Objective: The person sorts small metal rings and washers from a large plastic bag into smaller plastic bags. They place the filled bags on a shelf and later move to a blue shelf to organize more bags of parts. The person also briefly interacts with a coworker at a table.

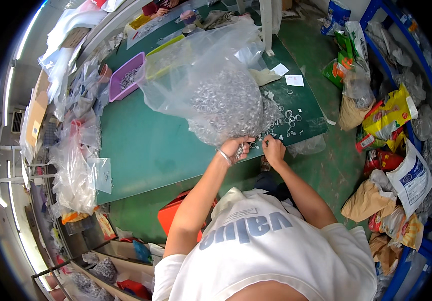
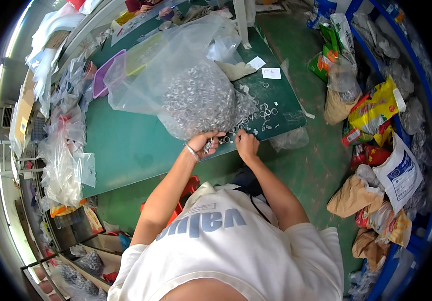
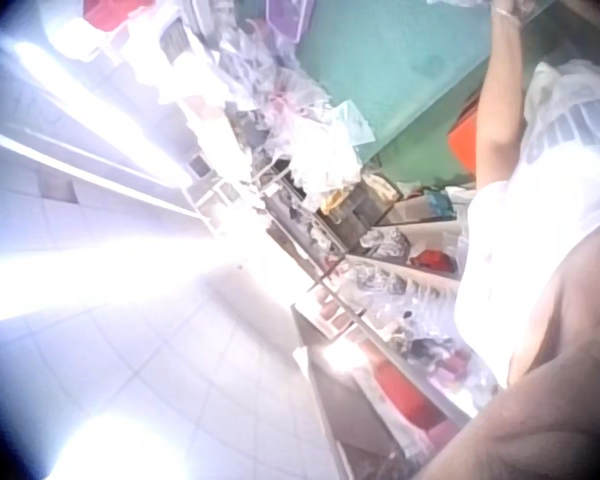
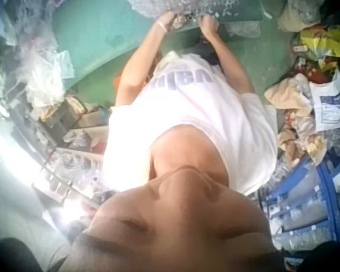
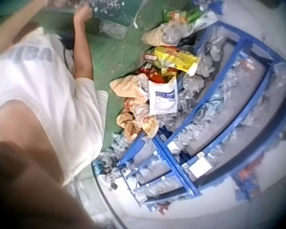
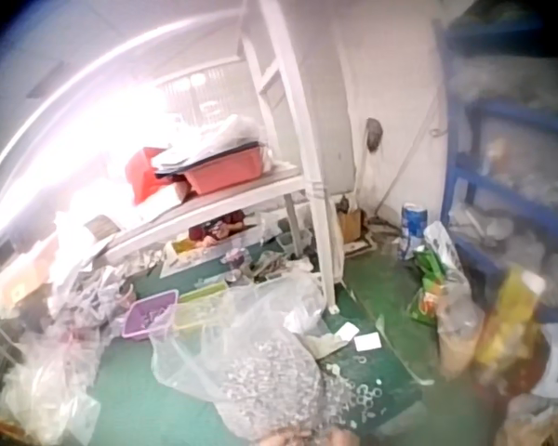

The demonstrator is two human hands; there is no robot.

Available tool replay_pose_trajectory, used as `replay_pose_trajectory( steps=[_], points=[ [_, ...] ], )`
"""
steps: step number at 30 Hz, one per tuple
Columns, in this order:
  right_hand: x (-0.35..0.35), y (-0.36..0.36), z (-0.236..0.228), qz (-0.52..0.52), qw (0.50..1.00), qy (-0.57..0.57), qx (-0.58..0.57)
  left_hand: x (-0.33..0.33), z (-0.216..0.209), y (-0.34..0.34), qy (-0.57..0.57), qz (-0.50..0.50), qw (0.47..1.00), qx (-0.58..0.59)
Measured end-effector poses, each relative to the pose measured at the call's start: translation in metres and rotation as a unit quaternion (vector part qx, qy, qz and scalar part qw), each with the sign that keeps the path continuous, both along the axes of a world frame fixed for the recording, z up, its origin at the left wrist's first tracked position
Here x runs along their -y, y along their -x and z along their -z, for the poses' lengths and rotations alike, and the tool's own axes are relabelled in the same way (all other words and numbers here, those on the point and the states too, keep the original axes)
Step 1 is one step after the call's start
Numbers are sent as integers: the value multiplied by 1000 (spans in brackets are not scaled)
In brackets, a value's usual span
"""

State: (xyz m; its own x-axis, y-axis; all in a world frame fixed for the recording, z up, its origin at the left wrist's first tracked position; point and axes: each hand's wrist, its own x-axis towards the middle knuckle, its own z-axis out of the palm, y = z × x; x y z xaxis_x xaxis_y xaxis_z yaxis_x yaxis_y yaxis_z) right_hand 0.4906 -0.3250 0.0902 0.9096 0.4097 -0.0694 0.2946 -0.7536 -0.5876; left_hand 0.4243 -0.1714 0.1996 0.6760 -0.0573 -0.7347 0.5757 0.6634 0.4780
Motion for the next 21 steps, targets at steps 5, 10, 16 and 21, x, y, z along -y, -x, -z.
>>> replay_pose_trajectory(
  steps=[5, 10, 16, 21],
  points=[
    [1, 1, -3, -56, 997, -34, 36, -8, 10, 26, -79, 70, 994, 38],
    [-11, 11, -11, -157, 986, -12, 52, -6, 36, 52, -187, 77, 979, -15],
    [1, 7, -7, -112, 989, -17, 96, 20, 103, 81, -258, -14, 964, -70],
    [1, 12, -15, -181, 975, -71, 104, 38, 117, 82, -280, -148, 948, -23]
  ],
)
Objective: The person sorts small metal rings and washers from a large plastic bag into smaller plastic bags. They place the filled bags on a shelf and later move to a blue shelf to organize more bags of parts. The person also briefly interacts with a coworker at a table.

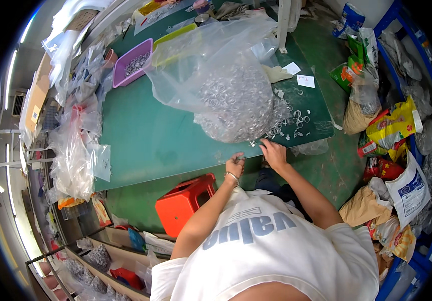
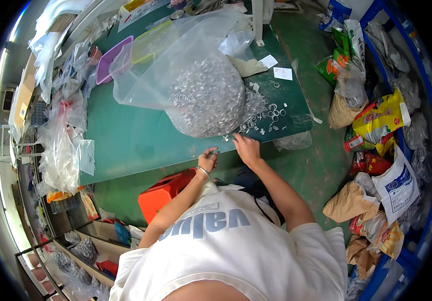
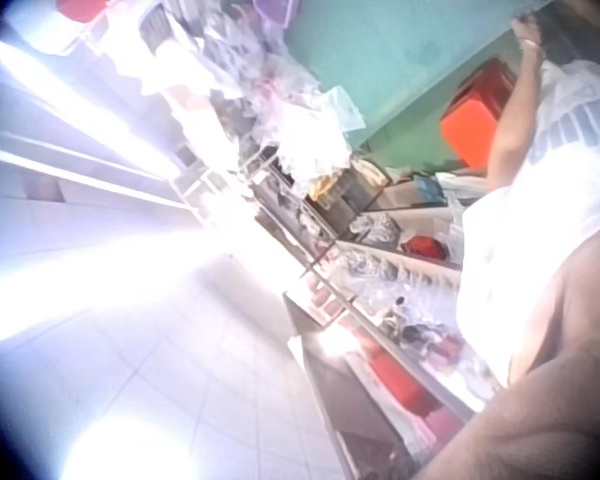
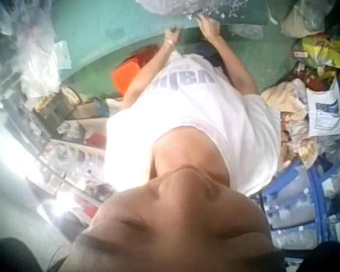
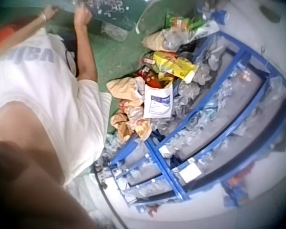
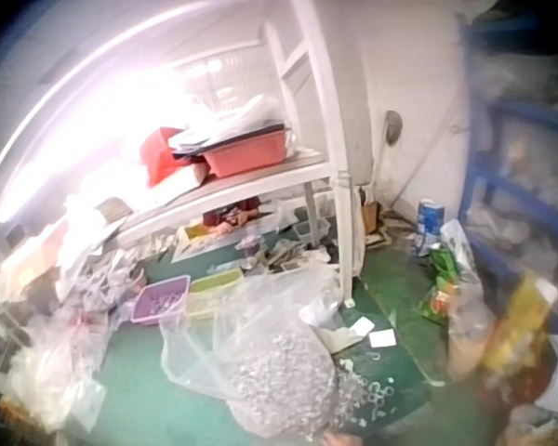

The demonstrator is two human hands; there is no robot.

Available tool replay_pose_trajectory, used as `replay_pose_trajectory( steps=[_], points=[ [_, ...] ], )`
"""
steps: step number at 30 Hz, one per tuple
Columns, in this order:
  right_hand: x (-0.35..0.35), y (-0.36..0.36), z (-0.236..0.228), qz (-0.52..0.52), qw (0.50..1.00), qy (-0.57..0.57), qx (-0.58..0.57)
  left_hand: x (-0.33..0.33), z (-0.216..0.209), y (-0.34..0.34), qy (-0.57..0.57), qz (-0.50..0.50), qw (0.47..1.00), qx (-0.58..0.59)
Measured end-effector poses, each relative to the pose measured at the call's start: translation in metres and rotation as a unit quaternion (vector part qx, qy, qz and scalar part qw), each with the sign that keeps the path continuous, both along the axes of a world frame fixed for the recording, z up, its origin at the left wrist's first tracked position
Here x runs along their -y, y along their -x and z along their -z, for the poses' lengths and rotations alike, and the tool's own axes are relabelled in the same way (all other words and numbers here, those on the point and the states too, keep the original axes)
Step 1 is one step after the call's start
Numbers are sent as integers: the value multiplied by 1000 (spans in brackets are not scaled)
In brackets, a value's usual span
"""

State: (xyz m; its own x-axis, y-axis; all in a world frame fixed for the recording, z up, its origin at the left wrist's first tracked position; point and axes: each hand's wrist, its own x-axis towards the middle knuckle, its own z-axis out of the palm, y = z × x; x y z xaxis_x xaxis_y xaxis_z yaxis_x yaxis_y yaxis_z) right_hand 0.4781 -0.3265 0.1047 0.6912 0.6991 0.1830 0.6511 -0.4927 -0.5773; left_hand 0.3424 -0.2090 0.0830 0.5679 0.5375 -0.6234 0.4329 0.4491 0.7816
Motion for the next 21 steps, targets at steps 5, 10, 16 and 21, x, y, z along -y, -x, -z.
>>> replay_pose_trajectory(
  steps=[5, 10, 16, 21],
  points=[
    [-11, 5, 6, -41, 999, 27, -8, -2, 15, -16, -128, 24, 991, 29],
    [-11, 3, 11, -21, 998, 65, 16, 0, 36, -31, -177, 72, 981, 36],
    [-13, 4, 13, -53, 998, -14, 11, 8, 25, -32, -165, 21, 986, 19],
    [-19, 4, 16, -40, 998, 46, 5, 3, 22, -29, -237, -64, 968, 47]
  ],
)
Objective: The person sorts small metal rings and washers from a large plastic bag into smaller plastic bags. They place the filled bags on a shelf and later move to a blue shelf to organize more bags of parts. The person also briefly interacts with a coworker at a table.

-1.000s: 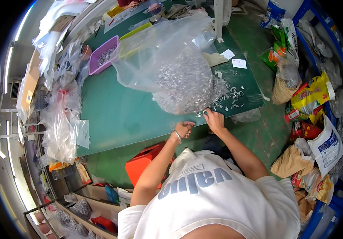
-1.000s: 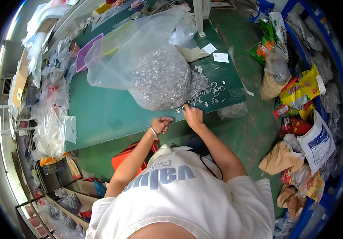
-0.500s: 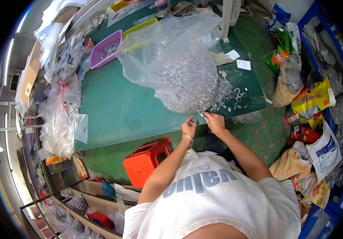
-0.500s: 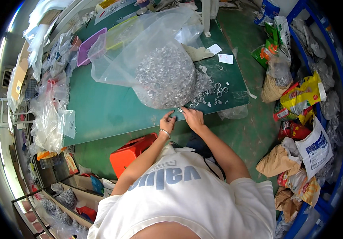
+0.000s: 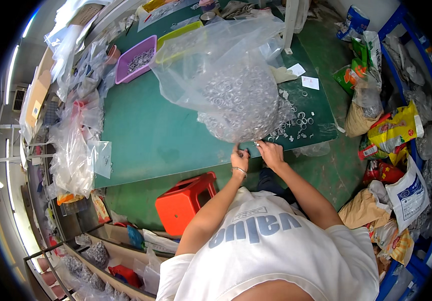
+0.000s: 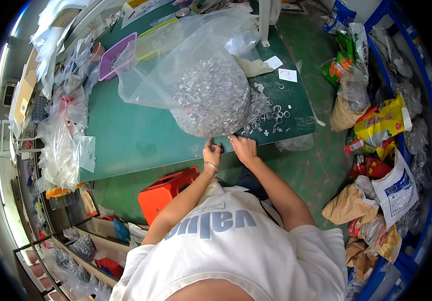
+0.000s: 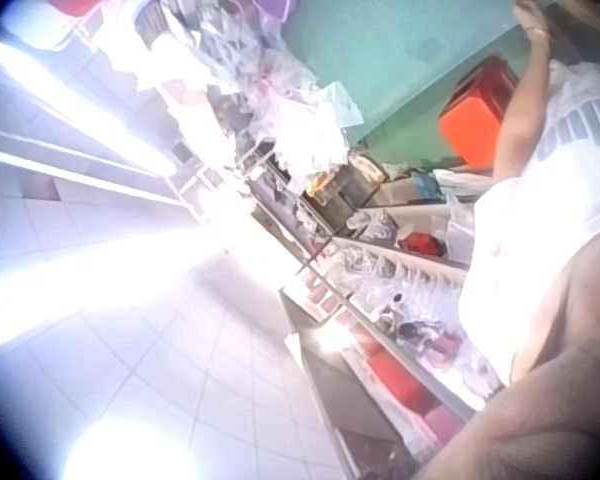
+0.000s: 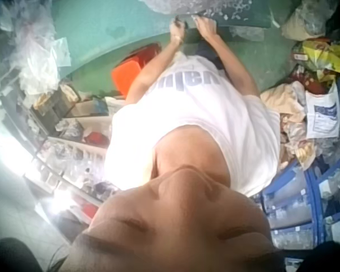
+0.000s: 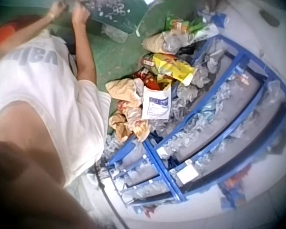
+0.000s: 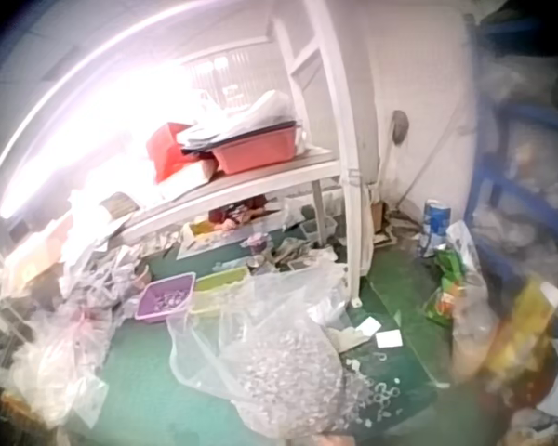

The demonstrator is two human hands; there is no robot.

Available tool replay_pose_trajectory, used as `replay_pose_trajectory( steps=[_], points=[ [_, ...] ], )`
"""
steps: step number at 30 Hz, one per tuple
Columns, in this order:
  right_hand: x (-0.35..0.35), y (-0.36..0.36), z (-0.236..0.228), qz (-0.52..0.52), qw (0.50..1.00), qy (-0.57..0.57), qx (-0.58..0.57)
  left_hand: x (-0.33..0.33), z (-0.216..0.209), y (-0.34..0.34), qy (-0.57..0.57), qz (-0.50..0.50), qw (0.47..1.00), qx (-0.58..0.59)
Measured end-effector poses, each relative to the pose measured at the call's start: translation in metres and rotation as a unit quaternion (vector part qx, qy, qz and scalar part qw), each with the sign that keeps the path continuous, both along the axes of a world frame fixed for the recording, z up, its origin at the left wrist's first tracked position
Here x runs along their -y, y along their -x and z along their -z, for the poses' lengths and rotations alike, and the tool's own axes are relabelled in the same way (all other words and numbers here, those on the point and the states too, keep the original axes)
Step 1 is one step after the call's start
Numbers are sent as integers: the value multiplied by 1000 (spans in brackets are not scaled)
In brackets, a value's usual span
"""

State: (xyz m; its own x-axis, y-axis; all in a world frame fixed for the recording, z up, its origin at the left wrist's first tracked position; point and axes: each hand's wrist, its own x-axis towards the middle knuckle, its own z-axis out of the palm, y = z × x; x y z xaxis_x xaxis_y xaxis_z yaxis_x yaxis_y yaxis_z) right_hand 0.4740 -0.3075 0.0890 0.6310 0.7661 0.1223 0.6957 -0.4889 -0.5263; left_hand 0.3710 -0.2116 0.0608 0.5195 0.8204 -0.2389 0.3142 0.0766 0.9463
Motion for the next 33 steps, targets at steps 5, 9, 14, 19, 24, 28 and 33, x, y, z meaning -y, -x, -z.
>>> replay_pose_trajectory(
  steps=[5, 9, 14, 19, 24, 28, 33],
  points=[
    [7, -4, -2, 21, 1000, -7, 18, -22, 3, -3, -55, 72, 993, -80],
    [10, -4, -7, 33, 999, -21, 11, -19, 3, -4, -109, 91, 982, -128],
    [14, -6, -8, 48, 998, -33, 3, -10, -19, -14, -121, -57, 982, -134],
    [16, 2, -16, 46, 996, -22, -74, -27, -1, -13, -140, 25, 976, -167],
    [33, 4, 5, 178, 860, -212, -429, -22, -10, -30, 33, 112, 981, -152],
    [43, 10, -27, 229, 684, -215, -659, -14, -17, -27, 253, 116, 960, 6],
    [30, 26, -48, 190, 585, -245, -749, -10, -36, 2, 353, -6, 925, 141]
  ],
)
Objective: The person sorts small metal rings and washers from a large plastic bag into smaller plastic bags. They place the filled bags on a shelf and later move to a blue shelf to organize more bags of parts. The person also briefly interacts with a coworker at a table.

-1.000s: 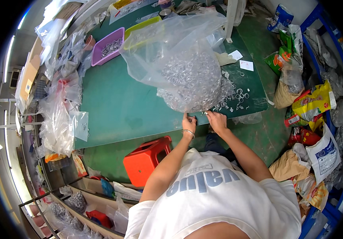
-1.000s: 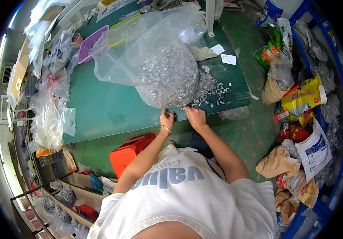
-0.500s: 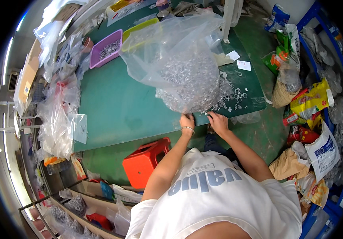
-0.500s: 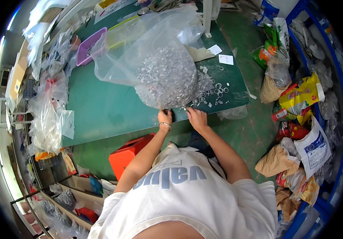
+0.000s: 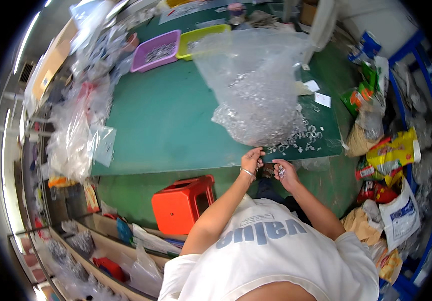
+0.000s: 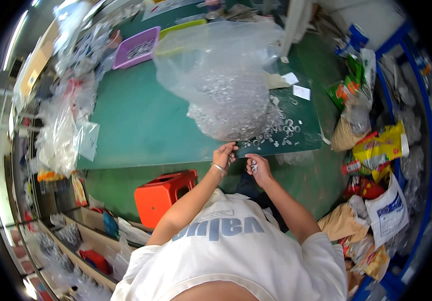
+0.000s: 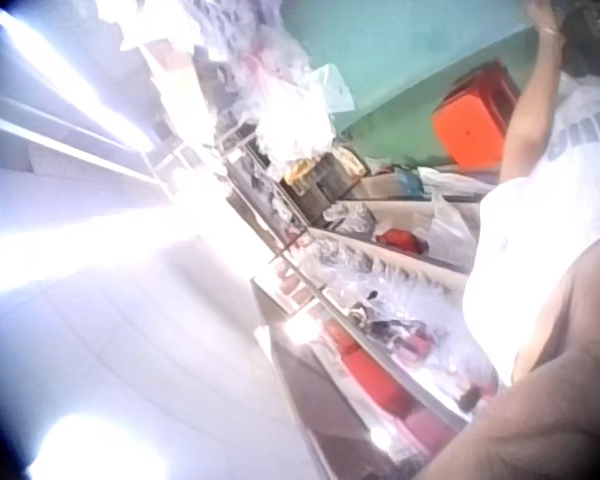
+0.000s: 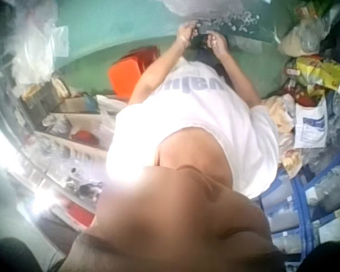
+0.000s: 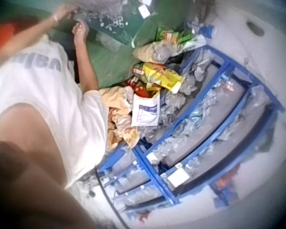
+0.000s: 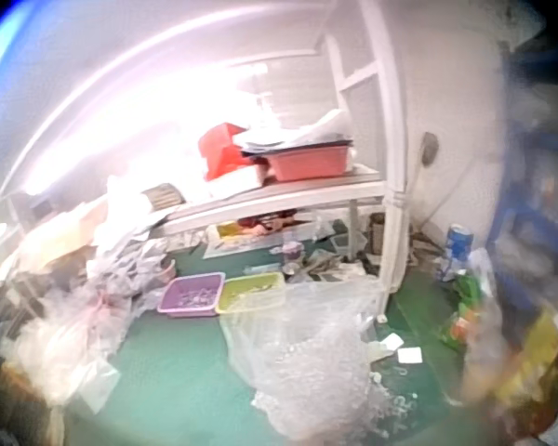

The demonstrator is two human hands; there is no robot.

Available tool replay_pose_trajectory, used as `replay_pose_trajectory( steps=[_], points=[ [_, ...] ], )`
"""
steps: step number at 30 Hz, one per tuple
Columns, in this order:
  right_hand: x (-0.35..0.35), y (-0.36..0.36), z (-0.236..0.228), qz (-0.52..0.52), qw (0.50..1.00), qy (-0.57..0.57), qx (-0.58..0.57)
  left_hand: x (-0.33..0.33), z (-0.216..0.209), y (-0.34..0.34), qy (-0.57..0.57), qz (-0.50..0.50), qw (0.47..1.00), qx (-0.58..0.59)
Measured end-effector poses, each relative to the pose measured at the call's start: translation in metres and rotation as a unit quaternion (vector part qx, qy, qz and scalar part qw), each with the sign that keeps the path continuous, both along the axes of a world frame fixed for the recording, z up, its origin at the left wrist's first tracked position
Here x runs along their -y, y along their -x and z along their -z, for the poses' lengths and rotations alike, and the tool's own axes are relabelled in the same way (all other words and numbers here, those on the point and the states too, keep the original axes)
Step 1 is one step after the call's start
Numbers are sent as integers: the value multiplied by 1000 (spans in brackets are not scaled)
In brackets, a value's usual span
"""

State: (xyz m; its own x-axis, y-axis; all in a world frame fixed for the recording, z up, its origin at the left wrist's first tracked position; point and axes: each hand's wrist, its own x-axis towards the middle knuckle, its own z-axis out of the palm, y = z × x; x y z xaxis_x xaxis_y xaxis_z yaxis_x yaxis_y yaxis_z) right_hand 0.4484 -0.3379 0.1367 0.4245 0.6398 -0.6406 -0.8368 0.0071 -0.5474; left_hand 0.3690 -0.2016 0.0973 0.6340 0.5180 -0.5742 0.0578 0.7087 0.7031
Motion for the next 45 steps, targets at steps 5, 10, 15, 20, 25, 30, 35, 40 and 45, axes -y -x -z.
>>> replay_pose_trajectory(
  steps=[5, 10, 15, 20, 25, 30, 35, 40, 45],
  points=[
    [-40, 36, -42, -52, 983, -132, -114, -25, -47, 91, 308, -24, 917, 252],
    [-89, 102, -86, -165, 966, -162, -117, -35, -94, 181, 338, -224, 840, 360],
    [-130, 172, -131, -342, 918, -202, 5, -28, -132, 245, 283, -264, 816, 429],
    [-157, 218, -166, -527, 759, -215, 316, -19, -163, 284, 183, -249, 802, 511],
    [-186, 245, -180, -592, 695, -255, 319, -18, -186, 300, 127, -390, 799, 439],
    [-221, 264, -192, -578, 780, -237, 41, -22, -196, 311, 76, -462, 739, 484],
    [-247, 294, -203, -648, 697, -275, 136, -27, -198, 329, 42, -531, 701, 475],
    [-259, 348, -207, -599, 345, -449, 566, -20, -177, 368, 7, -545, 650, 530],
    [-260, 399, -215, -604, 267, -471, 585, -20, -181, 401, 2, -586, 632, 507]
  ],
)
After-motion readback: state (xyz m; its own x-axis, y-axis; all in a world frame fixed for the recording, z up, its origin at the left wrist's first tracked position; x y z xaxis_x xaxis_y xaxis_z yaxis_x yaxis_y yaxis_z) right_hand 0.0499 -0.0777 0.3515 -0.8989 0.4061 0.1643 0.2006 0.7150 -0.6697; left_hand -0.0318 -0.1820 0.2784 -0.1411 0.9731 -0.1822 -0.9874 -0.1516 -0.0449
